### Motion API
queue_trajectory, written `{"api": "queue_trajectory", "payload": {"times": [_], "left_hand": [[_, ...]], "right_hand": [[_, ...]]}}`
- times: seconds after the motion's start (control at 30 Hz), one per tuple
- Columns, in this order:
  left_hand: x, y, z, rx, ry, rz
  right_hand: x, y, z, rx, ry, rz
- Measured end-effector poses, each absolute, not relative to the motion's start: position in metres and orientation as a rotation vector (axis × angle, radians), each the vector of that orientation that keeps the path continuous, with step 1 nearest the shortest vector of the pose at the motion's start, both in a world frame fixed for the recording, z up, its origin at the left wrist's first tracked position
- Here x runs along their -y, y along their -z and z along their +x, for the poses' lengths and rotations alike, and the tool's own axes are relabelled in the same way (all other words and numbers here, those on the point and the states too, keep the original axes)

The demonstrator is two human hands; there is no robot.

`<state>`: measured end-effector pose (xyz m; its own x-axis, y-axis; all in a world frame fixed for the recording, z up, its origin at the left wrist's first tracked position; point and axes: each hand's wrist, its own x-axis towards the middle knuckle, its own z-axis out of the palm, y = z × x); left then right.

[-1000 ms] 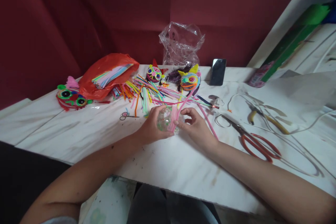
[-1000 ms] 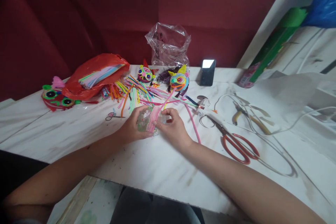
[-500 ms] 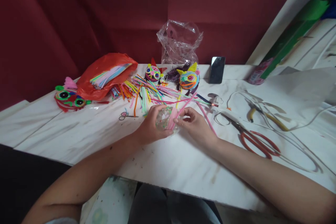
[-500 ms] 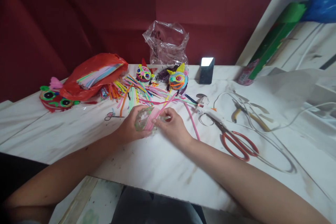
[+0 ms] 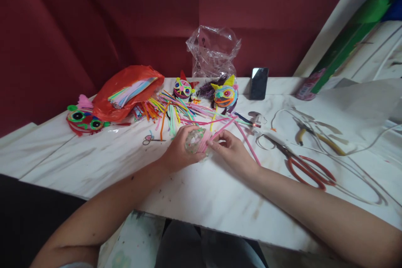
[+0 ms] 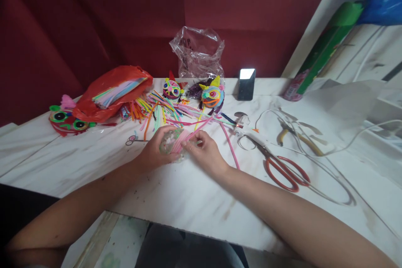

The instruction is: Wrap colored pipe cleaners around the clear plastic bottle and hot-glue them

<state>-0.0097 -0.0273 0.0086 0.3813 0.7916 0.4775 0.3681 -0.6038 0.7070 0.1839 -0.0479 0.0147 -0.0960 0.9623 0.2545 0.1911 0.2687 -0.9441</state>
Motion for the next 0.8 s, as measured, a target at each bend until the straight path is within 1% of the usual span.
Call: {"api": "queue_trajectory", "payload": {"times": [0.23, 0.47, 0.8], "left_hand": [[0.025, -0.0084, -0.0112, -1.065, -1.139, 2.044], [0.0227, -0.0153, -0.0183, -0.971, -1.0, 2.113], [0.0244, -0.0134, -0.0154, -0.983, -1.039, 2.174]], "right_hand": [[0.047, -0.011, 0.1783, 1.496, -0.837, -1.127], [0.0456, -0.011, 0.1801, 1.5, -0.856, -1.129], [0.0445, -0.0087, 0.1789, 1.492, -0.84, -1.139]]}}
